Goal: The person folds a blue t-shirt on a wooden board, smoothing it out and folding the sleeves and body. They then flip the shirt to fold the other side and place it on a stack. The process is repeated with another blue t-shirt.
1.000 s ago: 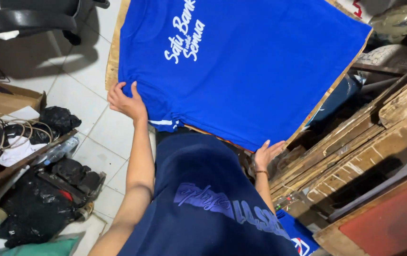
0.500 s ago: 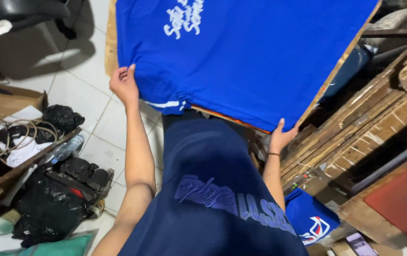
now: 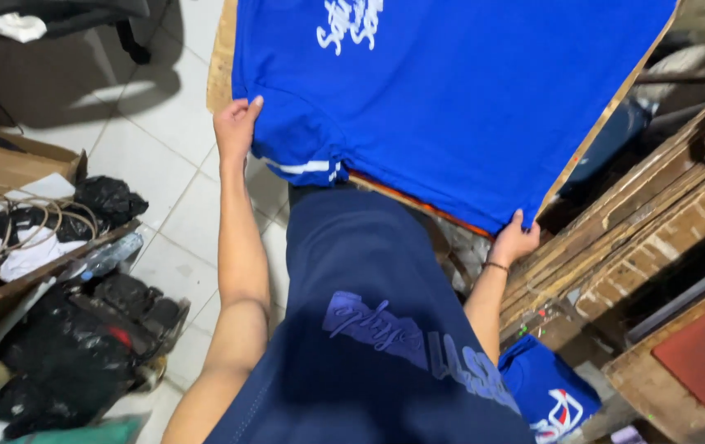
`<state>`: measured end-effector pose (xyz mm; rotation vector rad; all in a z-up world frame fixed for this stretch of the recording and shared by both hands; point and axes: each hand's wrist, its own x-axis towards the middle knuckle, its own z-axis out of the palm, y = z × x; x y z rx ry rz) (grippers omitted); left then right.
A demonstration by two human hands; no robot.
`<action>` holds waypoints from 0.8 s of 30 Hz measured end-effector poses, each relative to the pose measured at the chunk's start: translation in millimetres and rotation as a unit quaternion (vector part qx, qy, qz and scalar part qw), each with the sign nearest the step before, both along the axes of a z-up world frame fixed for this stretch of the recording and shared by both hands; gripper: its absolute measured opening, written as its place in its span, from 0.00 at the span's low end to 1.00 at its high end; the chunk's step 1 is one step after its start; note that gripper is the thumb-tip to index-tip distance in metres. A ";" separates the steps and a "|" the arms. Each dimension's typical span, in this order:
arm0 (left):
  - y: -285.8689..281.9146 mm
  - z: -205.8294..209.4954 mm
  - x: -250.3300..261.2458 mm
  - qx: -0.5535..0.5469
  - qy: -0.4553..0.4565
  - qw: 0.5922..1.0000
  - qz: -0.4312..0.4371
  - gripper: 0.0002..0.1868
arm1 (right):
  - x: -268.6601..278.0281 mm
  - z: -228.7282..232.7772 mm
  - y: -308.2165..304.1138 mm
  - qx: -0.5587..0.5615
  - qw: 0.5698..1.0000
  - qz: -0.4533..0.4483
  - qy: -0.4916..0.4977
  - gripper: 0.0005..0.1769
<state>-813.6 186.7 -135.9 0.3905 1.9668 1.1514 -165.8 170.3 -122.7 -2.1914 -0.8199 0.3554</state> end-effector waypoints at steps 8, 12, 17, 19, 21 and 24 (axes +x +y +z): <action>19.9 31.6 10.5 -0.135 0.157 0.978 0.005 0.17 | 1.6 -2.7 12.3 -0.043 0.999 -0.019 -0.012 0.13; 26.3 61.5 21.9 -0.218 0.210 0.953 0.007 0.19 | -16.1 16.1 14.8 -0.077 0.996 -0.017 -0.049 0.11; 20.3 45.7 20.7 -0.135 0.198 0.971 0.027 0.14 | -9.9 16.2 13.2 -0.077 0.996 -0.005 -0.041 0.12; 16.2 44.1 18.6 -0.122 0.193 0.973 0.043 0.11 | -7.2 12.8 9.9 -0.076 0.996 -0.002 -0.039 0.13; 14.6 44.3 16.7 -0.109 0.160 0.977 0.085 0.14 | -0.6 5.1 9.2 -0.080 0.996 0.007 -0.044 0.12; 10.9 38.1 11.9 -0.088 0.133 0.981 0.108 0.15 | -2.2 5.5 8.3 -0.082 0.996 0.008 -0.042 0.13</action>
